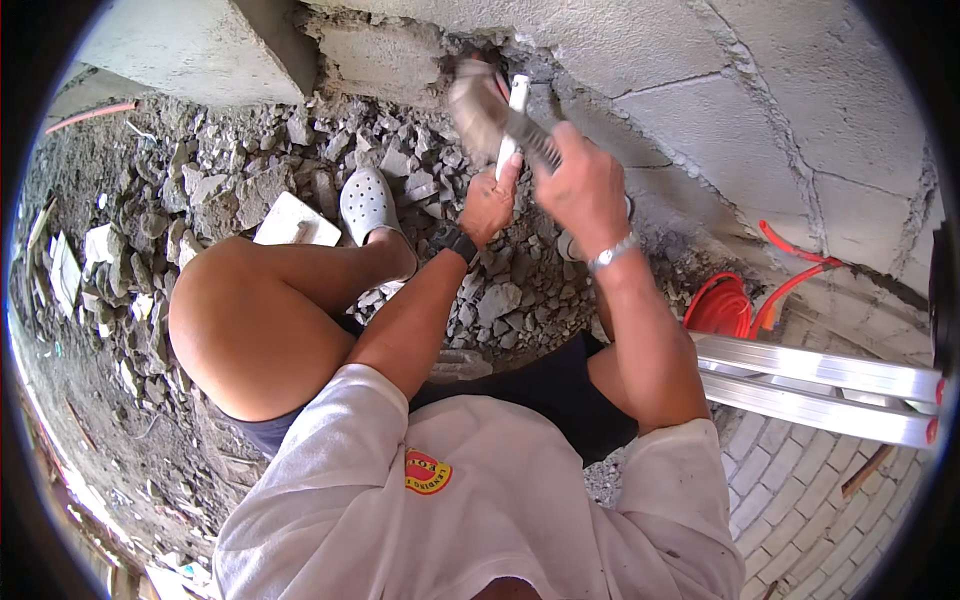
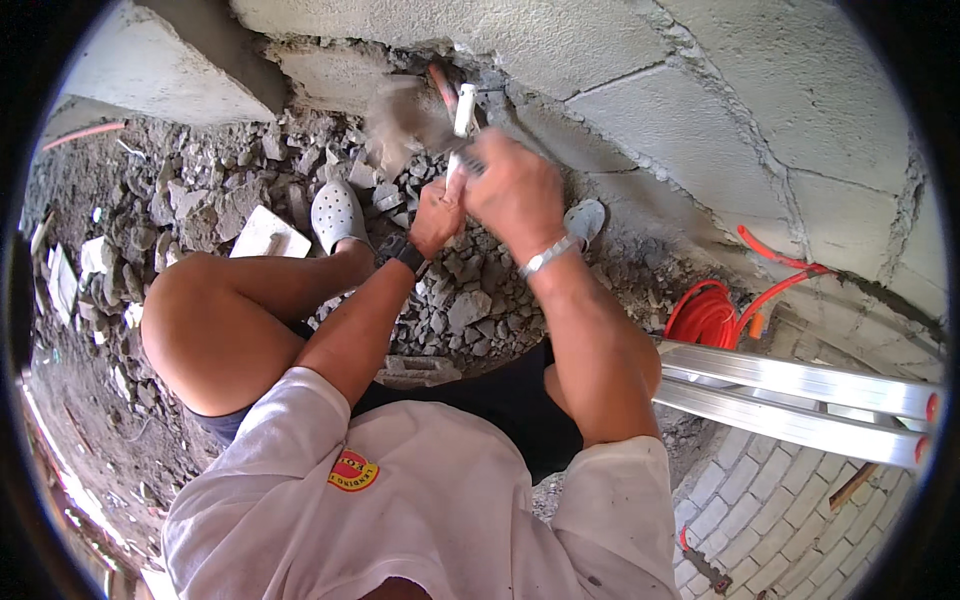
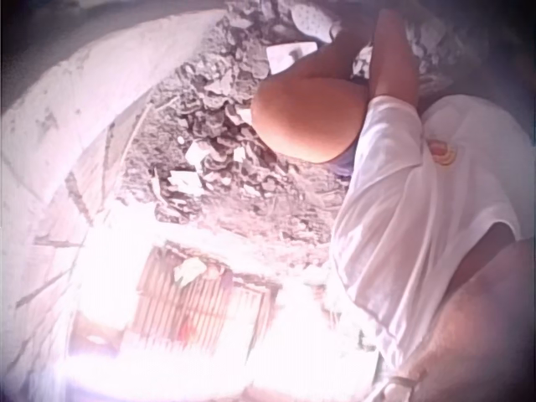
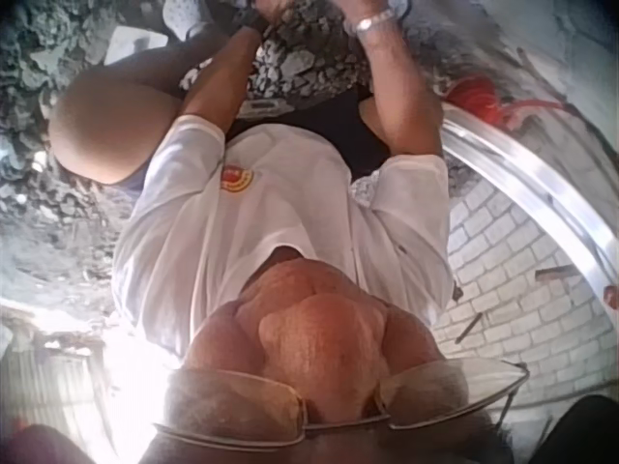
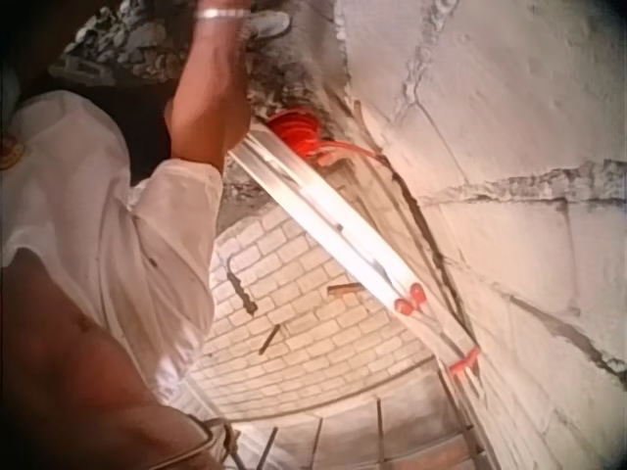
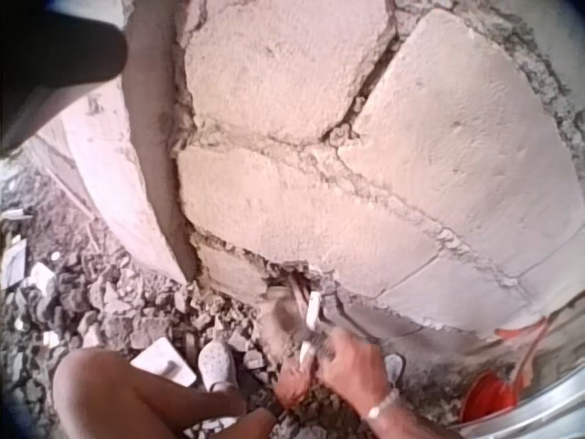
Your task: Installing a conduit pipe into a groove in a concrete block wall using a hammer.
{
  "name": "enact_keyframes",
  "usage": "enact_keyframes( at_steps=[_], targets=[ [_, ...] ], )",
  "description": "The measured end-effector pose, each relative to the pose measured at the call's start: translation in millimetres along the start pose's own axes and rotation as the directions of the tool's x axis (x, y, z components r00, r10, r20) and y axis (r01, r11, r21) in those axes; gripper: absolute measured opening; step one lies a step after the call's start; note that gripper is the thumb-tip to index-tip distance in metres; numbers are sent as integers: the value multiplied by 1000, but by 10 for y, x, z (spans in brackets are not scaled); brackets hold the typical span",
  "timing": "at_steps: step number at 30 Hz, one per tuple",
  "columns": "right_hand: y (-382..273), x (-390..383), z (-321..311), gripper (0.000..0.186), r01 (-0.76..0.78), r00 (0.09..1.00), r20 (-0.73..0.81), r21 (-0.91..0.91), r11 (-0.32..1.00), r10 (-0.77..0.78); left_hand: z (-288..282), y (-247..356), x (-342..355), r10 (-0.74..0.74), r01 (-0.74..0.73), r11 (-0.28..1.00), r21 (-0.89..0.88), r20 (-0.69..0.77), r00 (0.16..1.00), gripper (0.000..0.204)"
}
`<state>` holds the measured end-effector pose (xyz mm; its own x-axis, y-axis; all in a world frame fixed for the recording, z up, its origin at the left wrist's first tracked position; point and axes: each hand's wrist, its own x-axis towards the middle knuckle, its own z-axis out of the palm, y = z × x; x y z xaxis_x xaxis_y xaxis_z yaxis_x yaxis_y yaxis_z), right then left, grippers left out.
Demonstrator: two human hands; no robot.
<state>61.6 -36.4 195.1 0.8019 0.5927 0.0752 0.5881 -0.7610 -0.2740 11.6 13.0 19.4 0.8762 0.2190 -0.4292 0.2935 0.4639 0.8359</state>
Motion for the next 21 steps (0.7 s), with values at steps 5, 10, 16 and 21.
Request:
enact_keyframes(
  at_steps=[5, 10, 16, 21],
  targets=[
    [98, -100, -117, 25, -131, 970, 157, -306, 943, 185, -86, -5, 29, -48, 49, 998, 27, -34, 998, 55],
    [-724, -9, -416, 27, 279, 954, -170, 188, 942, -249, -208, -421, 190, 420, -420, 907, 22, -109, 901, 52],
    [151, -65, 82, 27, -57, 998, 21, -104, 993, 59, -29, -166, 88, 145, -114, 957, 267, -97, 985, 56],
    [-517, -137, -217, 23, -23, 996, 85, -16, 1000, 25, -206, -496, 200, 371, -356, 925, 134, -102, 923, 56]
  ],
)
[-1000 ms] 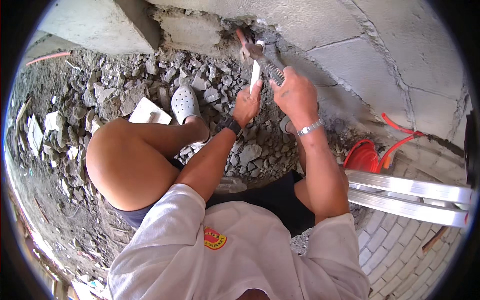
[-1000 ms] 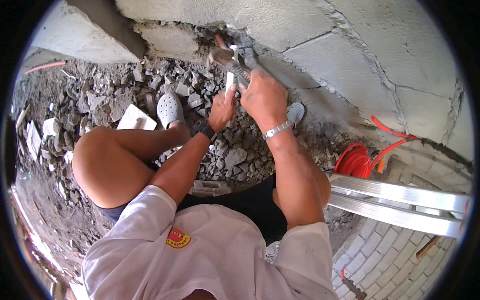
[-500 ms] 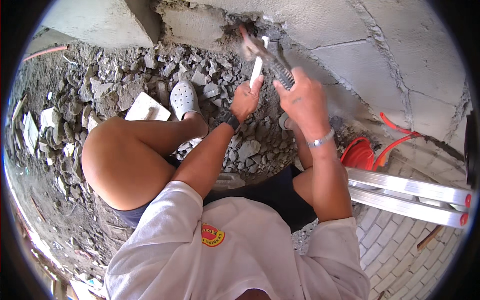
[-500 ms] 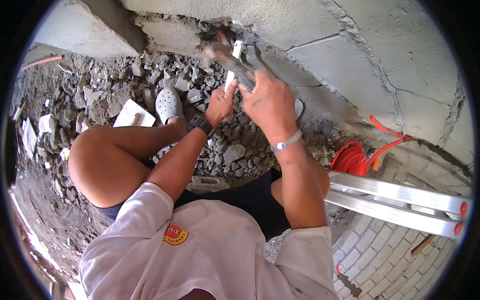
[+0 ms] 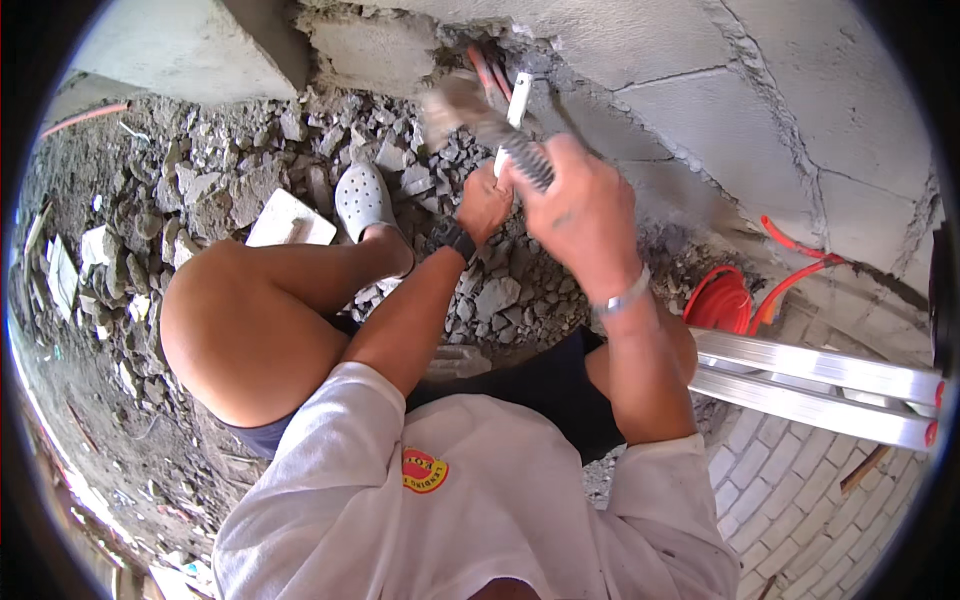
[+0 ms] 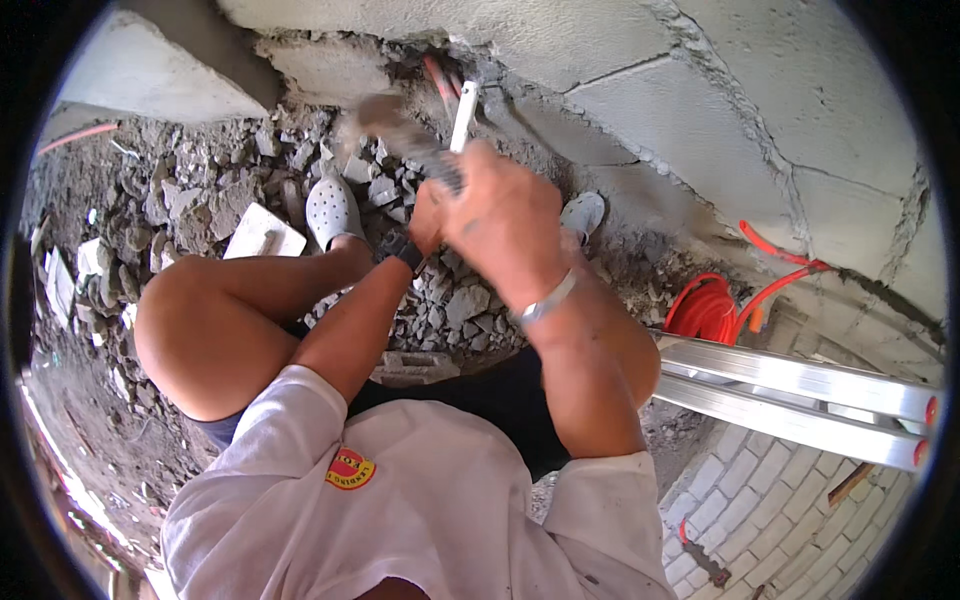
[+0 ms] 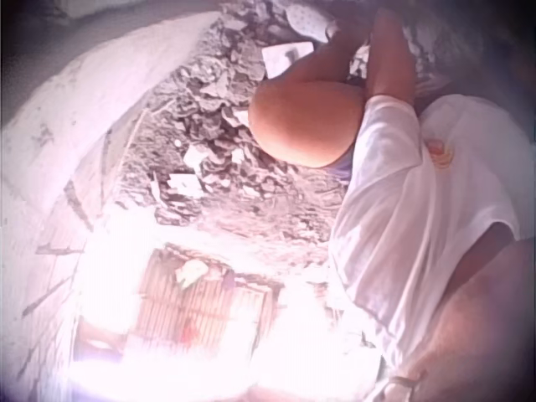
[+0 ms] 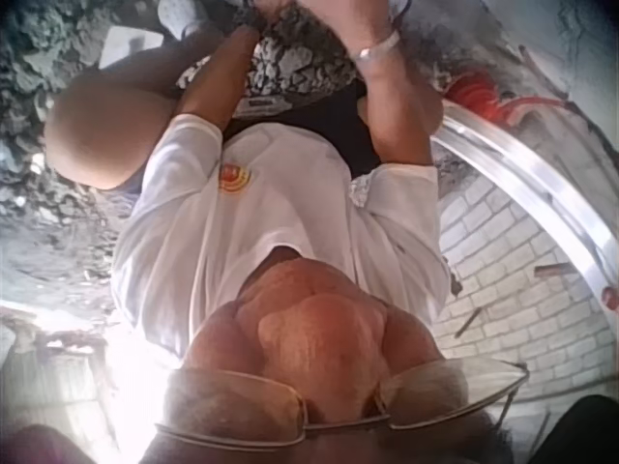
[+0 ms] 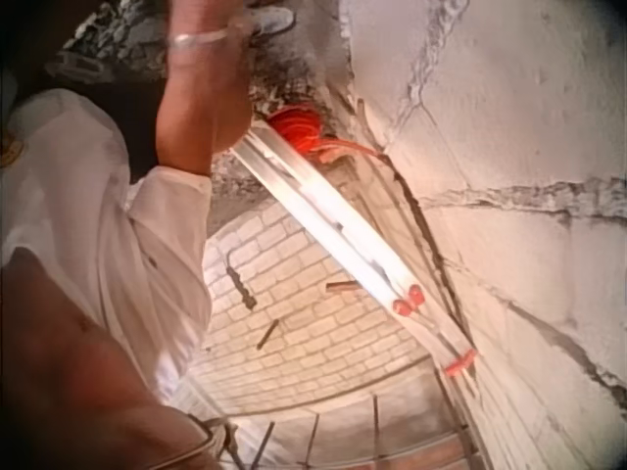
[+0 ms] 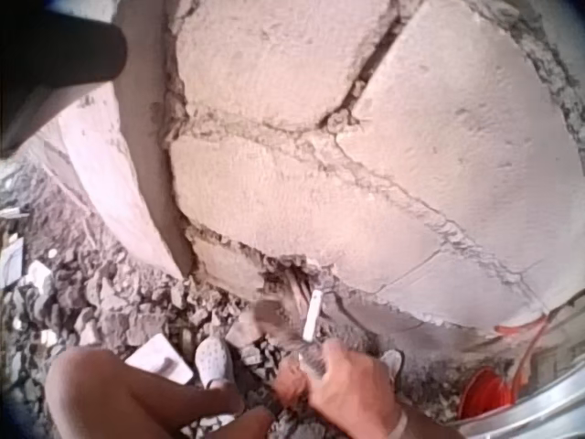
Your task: Installing a conduit pipe into a groove in a concrete block wall using a hammer.
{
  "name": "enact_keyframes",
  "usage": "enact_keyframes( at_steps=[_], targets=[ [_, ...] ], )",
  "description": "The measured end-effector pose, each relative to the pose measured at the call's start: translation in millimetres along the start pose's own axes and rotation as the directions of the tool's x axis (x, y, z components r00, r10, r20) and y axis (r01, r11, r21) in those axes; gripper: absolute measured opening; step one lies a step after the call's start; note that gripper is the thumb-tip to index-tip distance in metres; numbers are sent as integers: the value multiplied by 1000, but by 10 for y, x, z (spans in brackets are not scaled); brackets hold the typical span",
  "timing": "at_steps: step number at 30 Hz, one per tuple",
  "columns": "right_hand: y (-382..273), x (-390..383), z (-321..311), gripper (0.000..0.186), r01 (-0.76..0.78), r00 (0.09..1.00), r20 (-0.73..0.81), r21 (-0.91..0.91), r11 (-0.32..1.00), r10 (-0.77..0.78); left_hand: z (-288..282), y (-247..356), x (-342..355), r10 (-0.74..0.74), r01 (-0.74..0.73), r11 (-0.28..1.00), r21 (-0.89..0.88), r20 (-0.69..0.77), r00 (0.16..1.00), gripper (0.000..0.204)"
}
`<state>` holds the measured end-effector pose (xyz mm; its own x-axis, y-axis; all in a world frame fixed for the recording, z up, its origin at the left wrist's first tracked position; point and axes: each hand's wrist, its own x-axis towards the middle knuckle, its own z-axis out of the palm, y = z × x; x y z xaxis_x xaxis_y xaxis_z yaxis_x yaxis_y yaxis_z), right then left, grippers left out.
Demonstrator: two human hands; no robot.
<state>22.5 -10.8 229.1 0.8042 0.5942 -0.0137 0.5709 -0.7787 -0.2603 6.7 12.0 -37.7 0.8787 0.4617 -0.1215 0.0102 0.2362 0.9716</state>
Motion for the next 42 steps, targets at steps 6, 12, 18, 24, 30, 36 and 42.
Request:
enact_keyframes(
  at_steps=[6, 12, 18, 24, 30, 36, 42],
  targets=[
    [1, 16, 58, 18, 455, 870, -295, 176, 873, -394, -147, -389, -52, -213, 207, 974, 88, 57, 975, 43],
    [643, -146, 264, 23, -165, 984, 59, -82, 983, 170, 100, 150, -20, -102, 100, 953, 287, -7, 995, 45],
    [-113, -164, -94, 25, 430, 882, -331, 278, 859, -334, -113, -95, -17, -135, 92, 931, 354, 99, 986, 43],
    [839, -22, 427, 24, -177, 984, 21, -80, 981, 179, 127, 367, -53, -192, 177, 920, 350, 9, 981, 45],
    [-139, -78, -180, 23, 377, 904, -317, 276, 884, -286, -119, -94, -52, 44, -44, 992, 122, 2, 999, 39],
    [1190, 63, 518, 21, -242, 965, 76, -110, 964, 251, 143, 491, 2, -162, 156, 883, 443, -24, 986, 57],
    [-19, -22, -98, 18, 209, 956, -265, 308, 928, -127, 398, 582, -145, 153, -226, 973, -55, -580, 800, 50]
  ],
)
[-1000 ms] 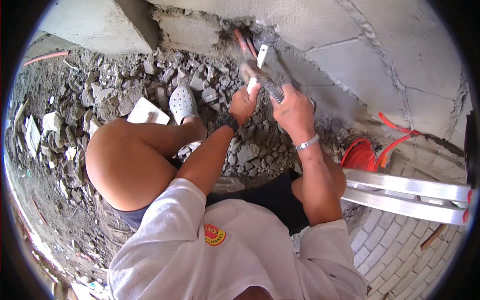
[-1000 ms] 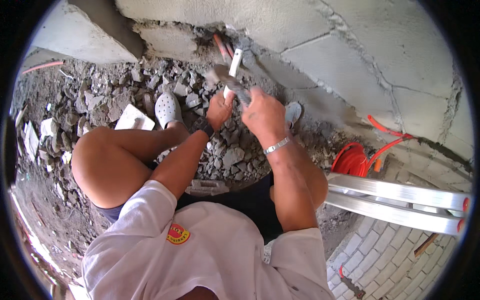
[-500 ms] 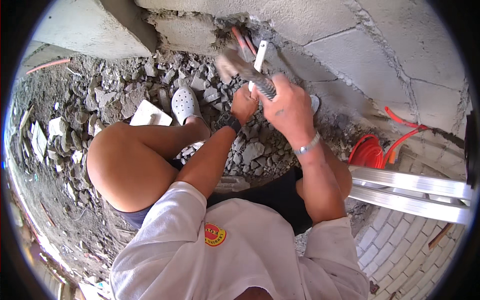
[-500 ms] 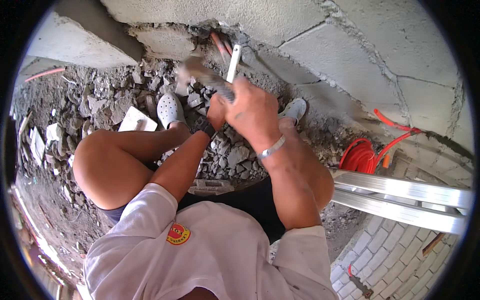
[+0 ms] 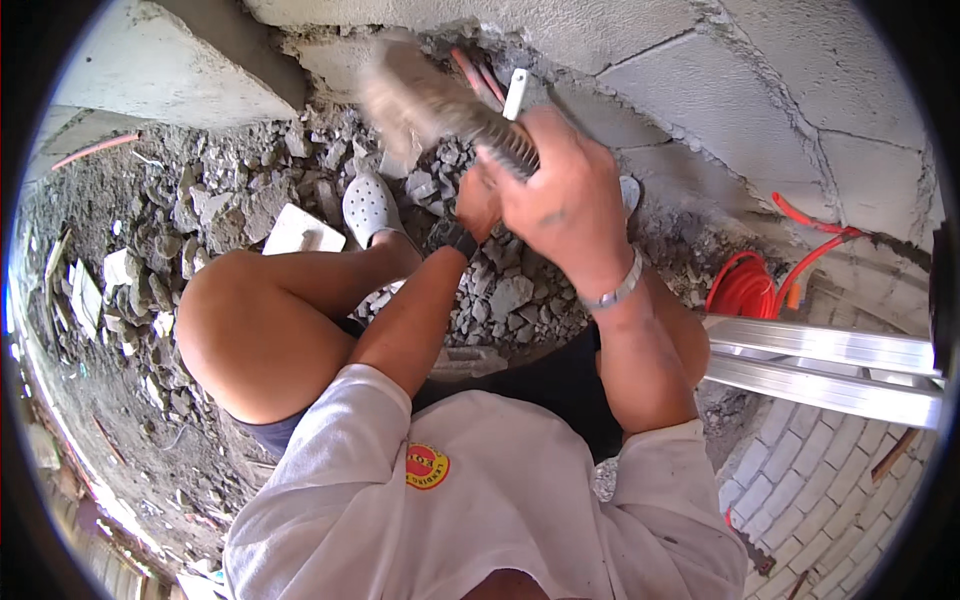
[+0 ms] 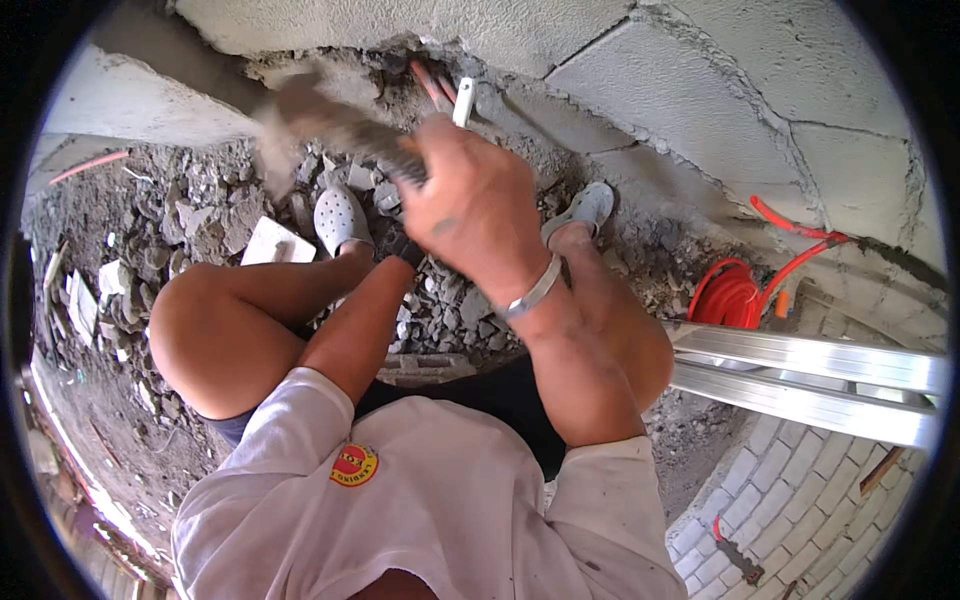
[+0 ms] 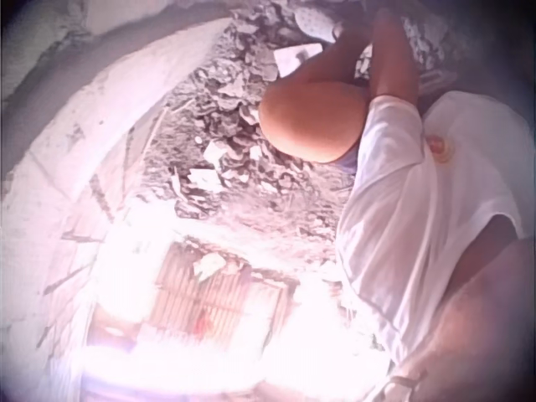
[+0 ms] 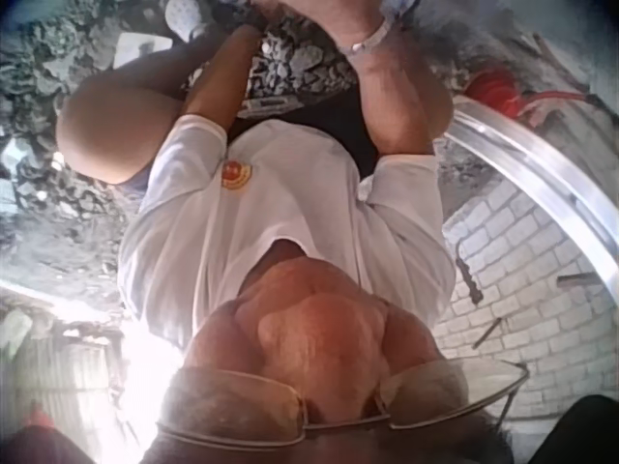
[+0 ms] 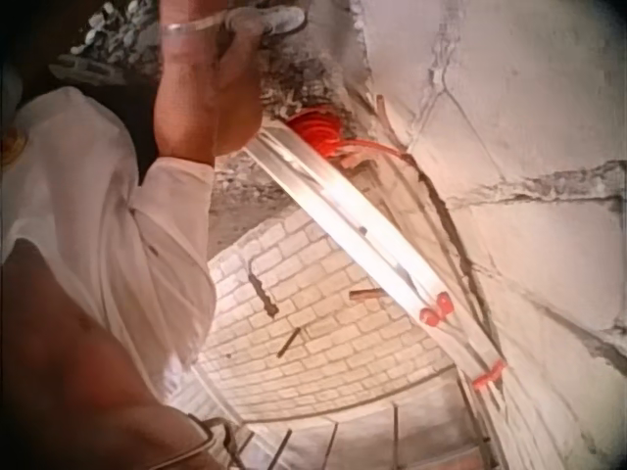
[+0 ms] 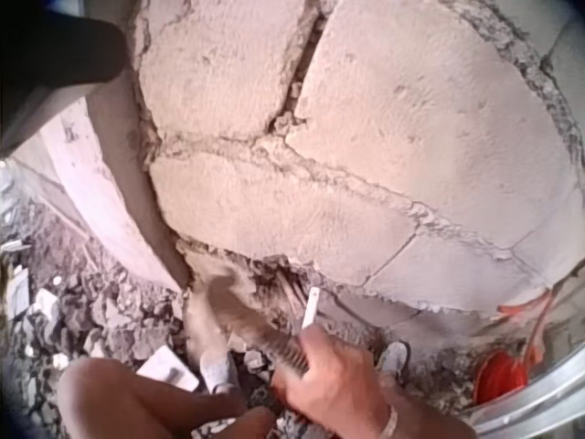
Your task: Installing a conduit pipe into a groove in a concrete block wall using a hammer.
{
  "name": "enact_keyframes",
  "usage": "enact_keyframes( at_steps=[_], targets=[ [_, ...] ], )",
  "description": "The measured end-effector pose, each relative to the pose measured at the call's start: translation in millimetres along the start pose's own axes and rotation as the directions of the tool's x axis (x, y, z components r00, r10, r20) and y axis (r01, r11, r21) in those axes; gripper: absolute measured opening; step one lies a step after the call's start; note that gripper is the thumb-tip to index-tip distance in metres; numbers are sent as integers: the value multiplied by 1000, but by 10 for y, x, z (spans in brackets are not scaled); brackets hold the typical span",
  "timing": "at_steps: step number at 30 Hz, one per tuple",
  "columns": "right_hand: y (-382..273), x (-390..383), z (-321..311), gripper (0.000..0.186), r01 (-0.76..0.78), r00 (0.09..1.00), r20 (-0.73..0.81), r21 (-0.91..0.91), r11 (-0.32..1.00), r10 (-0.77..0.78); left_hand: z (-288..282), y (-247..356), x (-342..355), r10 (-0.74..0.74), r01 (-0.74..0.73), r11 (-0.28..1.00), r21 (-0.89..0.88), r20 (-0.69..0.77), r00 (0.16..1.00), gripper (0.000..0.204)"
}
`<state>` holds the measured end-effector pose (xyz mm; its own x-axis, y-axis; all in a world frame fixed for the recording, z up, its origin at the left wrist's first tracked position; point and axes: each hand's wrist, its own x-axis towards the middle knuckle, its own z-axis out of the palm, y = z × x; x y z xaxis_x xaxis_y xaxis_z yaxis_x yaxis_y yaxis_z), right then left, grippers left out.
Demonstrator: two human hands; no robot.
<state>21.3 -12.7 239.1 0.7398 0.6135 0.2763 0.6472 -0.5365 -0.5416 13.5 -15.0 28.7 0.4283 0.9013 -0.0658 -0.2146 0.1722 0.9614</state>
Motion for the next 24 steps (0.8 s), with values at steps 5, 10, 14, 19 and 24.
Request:
enact_keyframes(
  at_steps=[5, 10, 14, 19, 24],
  targets=[
    [495, -88, 116, 21, 290, 931, -228, -9, 957, -284, -228, -157, 340, -313, 65, 876, 478, 461, 830, 50],
    [857, -338, 300, 27, -241, 929, 187, -347, 906, 319, -277, -312, 323, -193, -162, 831, 533, 548, 814, 44],
    [-73, -100, 14, 25, 100, 995, -17, 43, 994, -99, -395, -452, 404, 205, -486, 860, 158, 764, 612, 29],
    [684, -183, 199, 16, 107, 982, -157, -15, 994, -108, -415, -461, 364, -308, -40, 889, 456, 660, 685, 36],
    [783, -271, 174, 22, -219, 950, 145, -321, 921, 277, -356, -229, 322, -309, -64, 812, 580, 520, 796, 44]
  ],
)
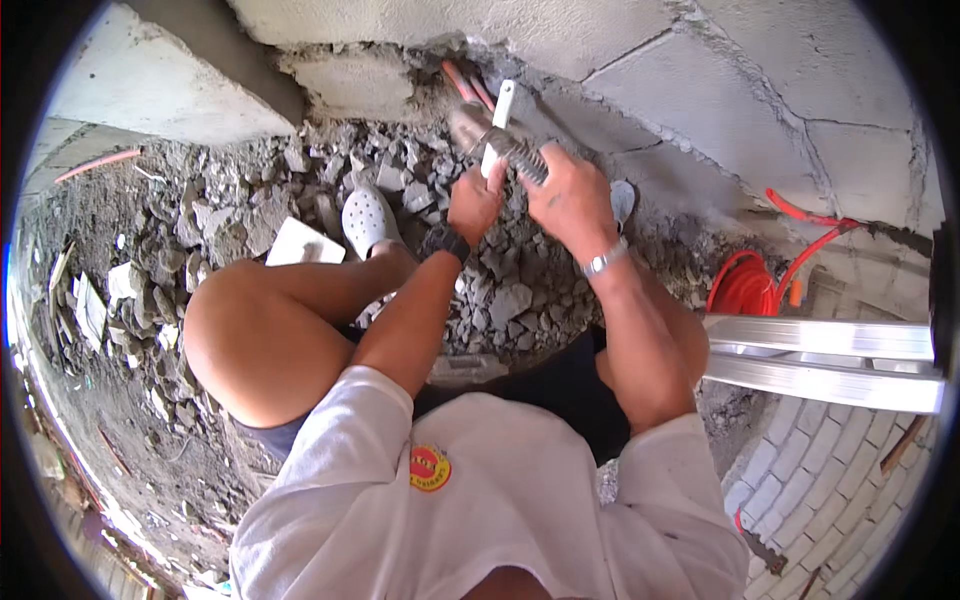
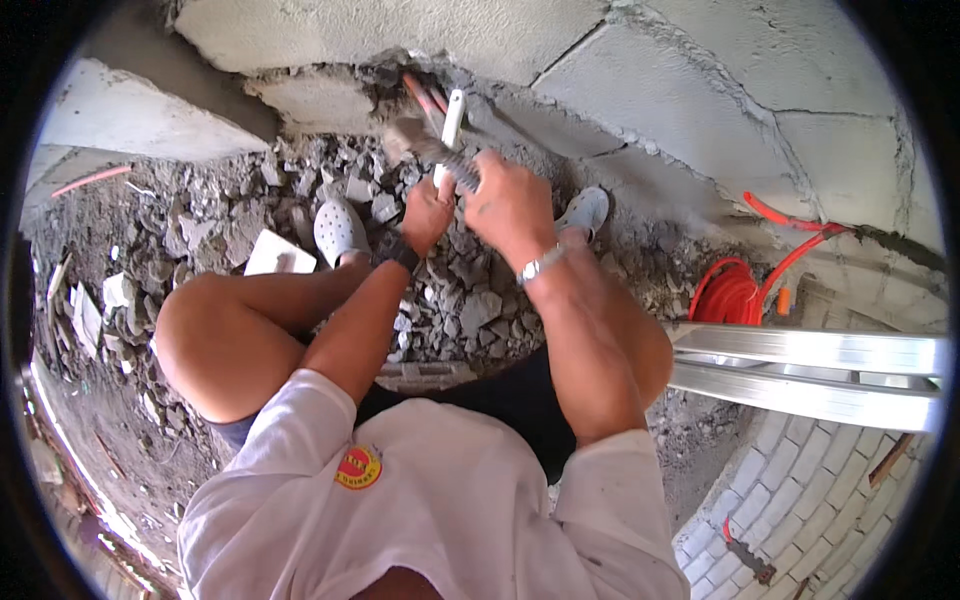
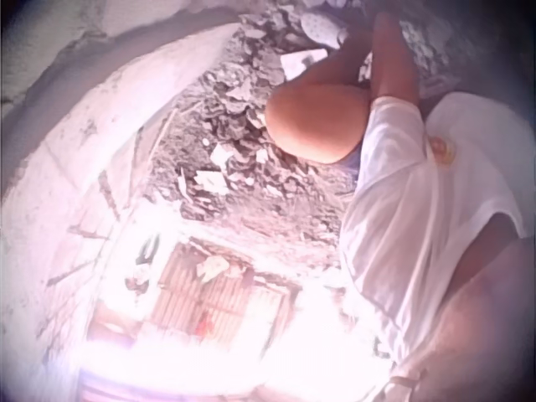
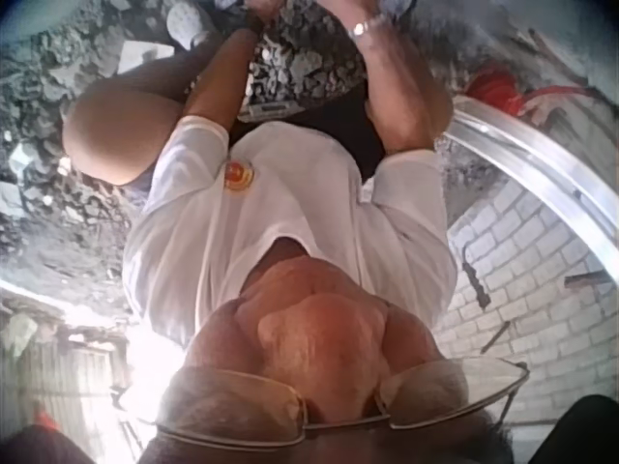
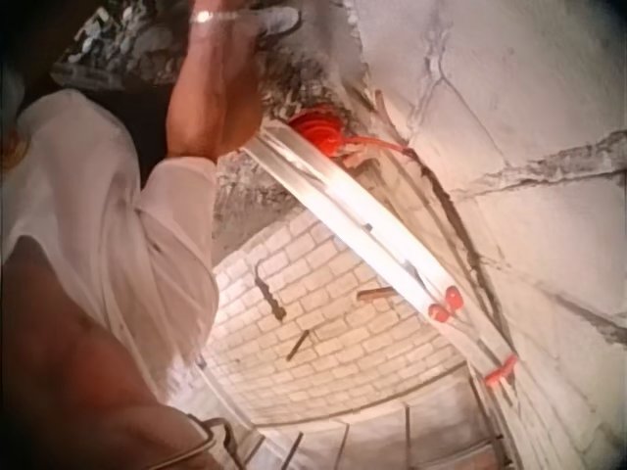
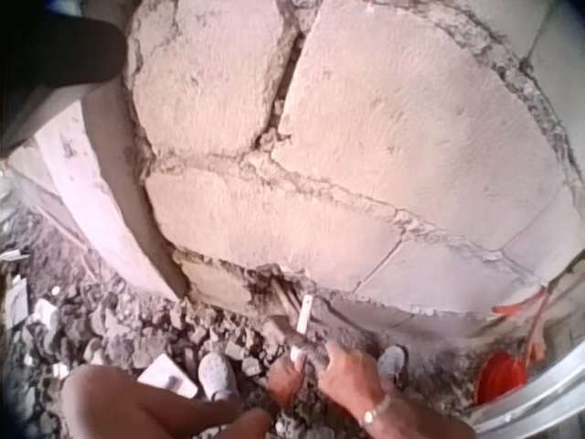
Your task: Installing a conduit pipe into a groove in a concrete block wall using a hammer.
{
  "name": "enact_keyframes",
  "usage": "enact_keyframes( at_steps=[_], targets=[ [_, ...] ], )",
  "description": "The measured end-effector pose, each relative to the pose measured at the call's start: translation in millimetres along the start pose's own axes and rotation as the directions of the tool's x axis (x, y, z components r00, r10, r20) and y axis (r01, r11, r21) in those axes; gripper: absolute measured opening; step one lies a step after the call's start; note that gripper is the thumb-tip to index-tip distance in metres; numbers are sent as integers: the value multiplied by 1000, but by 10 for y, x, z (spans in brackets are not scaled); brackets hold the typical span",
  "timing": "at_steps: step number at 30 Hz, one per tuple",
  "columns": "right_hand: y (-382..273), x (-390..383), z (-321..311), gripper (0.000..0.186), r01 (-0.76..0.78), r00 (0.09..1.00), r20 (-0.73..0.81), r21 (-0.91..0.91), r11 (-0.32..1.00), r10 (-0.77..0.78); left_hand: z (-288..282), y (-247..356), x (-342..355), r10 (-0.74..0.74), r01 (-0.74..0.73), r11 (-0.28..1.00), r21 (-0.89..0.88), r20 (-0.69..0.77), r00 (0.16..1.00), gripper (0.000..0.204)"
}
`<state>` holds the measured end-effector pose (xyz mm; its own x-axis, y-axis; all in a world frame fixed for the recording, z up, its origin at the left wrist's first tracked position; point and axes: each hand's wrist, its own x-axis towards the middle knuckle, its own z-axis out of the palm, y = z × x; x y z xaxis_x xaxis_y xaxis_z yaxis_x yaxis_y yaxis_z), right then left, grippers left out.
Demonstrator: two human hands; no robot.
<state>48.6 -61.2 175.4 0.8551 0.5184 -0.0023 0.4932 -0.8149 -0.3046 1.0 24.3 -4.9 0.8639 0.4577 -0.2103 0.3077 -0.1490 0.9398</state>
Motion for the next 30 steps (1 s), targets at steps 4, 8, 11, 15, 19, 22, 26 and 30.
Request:
enact_keyframes(
  at_steps=[4, 8, 11, 15, 19, 22, 26, 30],
  targets=[
    [-613, -161, -616, 23, 354, 914, -315, 306, 884, -257, -118, 45, -188, 43, -46, 917, -396, -16, 999, 41],
    [-675, 80, -174, 27, 358, 926, -245, 333, 873, -286, -561, -790, 388, -330, 463, 183, -867, 389, 860, 53],
    [543, 117, 191, 25, -187, 977, 85, -103, 977, 196, 139, 260, 116, -71, 67, 997, 30, 137, 988, 59],
    [-393, -24, -180, 24, 163, 981, -138, 189, 968, -138, -50, -311, 183, 139, -138, 989, -46, 27, 990, 49],
    [-795, -51, -507, 19, 548, 797, -454, 264, 794, -398, -40, -116, 211, 75, -77, 995, 61, 29, 997, 46],
    [118, 114, 133, 19, 72, 954, -300, 220, 973, -2, 76, 152, 138, 22, -26, 991, 131, 32, 999, 45],
    [129, 139, 27, 21, -129, 989, 70, 12, 992, 128, 99, -10, 156, -7, 4, 995, 95, 35, 999, 62],
    [-721, 13, -536, 19, 278, 943, -273, 329, 903, -191, 7, -194, 150, 27, -27, 997, 66, 4, 1000, 63]
  ],
)
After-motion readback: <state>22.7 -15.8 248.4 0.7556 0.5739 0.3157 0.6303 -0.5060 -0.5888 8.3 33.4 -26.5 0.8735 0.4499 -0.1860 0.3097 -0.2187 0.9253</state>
